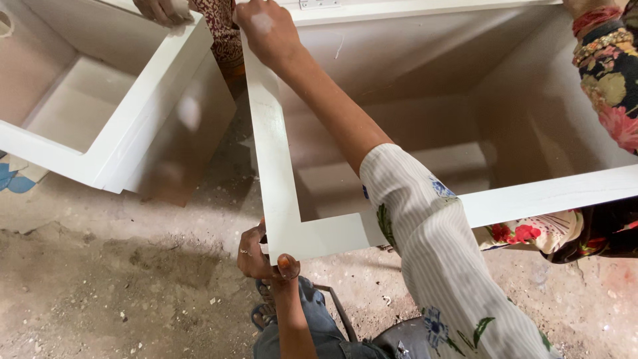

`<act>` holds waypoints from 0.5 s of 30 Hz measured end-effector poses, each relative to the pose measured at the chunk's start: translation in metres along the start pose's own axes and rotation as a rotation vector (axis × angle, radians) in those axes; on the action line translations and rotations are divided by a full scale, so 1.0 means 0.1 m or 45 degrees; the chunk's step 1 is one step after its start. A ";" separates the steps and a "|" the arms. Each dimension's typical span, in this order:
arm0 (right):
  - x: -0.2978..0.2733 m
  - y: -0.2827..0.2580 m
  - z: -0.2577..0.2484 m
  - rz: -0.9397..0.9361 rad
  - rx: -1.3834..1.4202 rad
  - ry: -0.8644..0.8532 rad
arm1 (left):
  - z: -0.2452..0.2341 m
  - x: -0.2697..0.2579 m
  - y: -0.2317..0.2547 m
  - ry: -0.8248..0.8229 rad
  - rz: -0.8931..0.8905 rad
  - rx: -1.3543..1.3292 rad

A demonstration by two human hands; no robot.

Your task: The person sands the edges and corners of a white wooden cabinet using a sanding block. They work on the top rim and side edges, then move to the lower front edge, smoothing the surface by hand.

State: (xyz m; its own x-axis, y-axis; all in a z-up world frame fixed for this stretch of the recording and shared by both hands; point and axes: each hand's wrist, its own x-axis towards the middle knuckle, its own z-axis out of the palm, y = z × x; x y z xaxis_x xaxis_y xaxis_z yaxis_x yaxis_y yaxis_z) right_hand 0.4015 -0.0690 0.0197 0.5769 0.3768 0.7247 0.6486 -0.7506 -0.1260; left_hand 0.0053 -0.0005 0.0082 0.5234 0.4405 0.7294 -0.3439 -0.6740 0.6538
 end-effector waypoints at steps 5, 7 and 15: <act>-0.05 0.08 0.11 -0.072 0.048 0.013 | -0.03 -0.04 -0.01 -0.015 -0.050 0.047; 0.03 0.19 0.03 -0.140 0.048 -0.064 | -0.01 0.01 -0.01 -0.012 -0.031 0.033; -0.17 0.33 -0.33 -0.253 0.314 0.100 | -0.06 0.00 0.03 -0.009 -0.093 0.079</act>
State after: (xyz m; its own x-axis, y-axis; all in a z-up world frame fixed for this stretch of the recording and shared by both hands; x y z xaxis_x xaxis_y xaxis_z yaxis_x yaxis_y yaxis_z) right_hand 0.3965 -0.1179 0.0256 0.3930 0.4522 0.8006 0.8509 -0.5088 -0.1303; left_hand -0.0003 0.0009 0.0118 0.5506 0.4858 0.6788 -0.2556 -0.6760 0.6911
